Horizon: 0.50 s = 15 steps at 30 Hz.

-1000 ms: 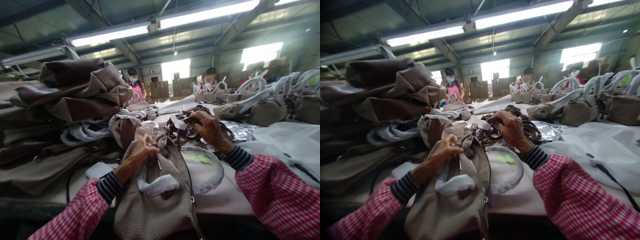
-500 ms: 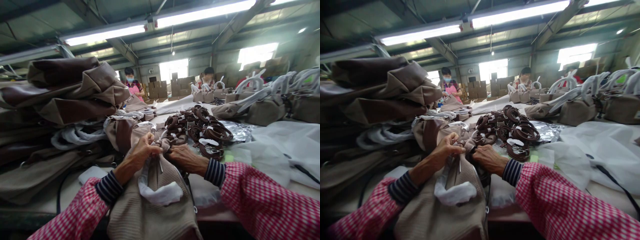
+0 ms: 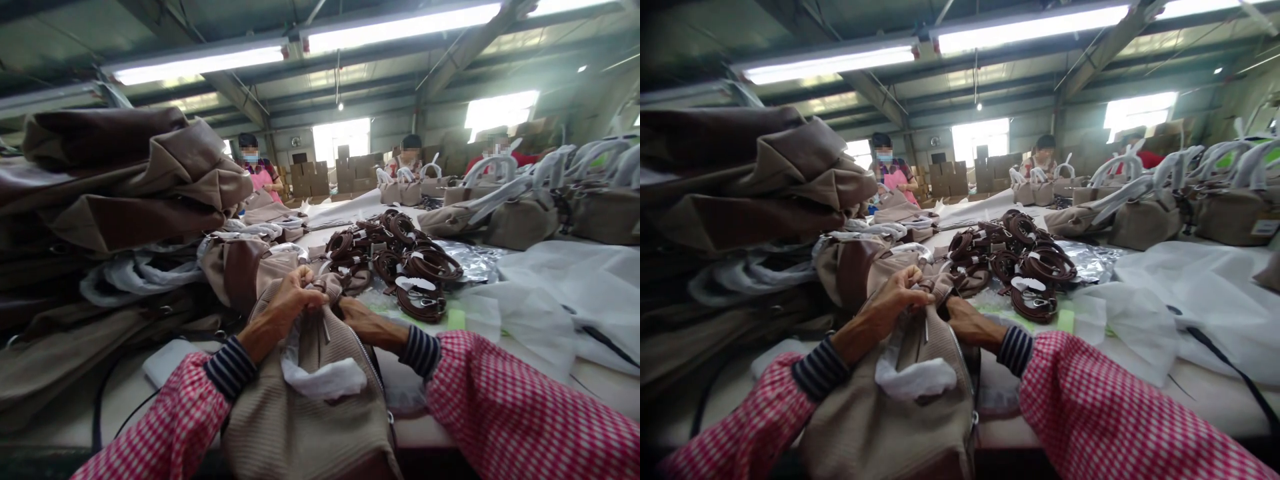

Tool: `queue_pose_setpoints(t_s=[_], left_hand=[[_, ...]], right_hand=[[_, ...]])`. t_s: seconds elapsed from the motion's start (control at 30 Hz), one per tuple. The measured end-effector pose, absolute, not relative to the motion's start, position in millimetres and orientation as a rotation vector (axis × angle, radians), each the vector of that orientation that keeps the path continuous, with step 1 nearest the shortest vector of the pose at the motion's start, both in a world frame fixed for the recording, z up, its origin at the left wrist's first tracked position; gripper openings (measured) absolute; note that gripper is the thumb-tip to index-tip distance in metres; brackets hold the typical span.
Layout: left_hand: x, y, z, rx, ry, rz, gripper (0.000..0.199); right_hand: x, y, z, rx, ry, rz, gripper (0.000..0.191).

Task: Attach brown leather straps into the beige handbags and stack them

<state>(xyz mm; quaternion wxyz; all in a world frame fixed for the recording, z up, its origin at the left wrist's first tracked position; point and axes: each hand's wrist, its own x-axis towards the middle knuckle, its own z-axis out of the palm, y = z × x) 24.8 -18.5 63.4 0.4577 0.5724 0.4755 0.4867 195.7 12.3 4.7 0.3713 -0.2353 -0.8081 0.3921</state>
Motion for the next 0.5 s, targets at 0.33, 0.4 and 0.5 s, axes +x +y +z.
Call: queue_pose_setpoints(t_s=[0.33, 0.4, 0.5], left_hand=[[19, -18, 63, 1.740, 0.932, 0.676, 0.038], [24, -20, 58, 1.916, 0.938, 0.624, 0.038], [31, -21, 50, 1.977, 0.947, 0.621, 0.053]], right_hand=[[288, -13, 10, -1.009, -1.861, 1.099, 0.028], [294, -16, 9, -1.063, -1.861, 1.111, 0.029], [299, -24, 10, -1.106, -1.903, 1.080, 0.029]])
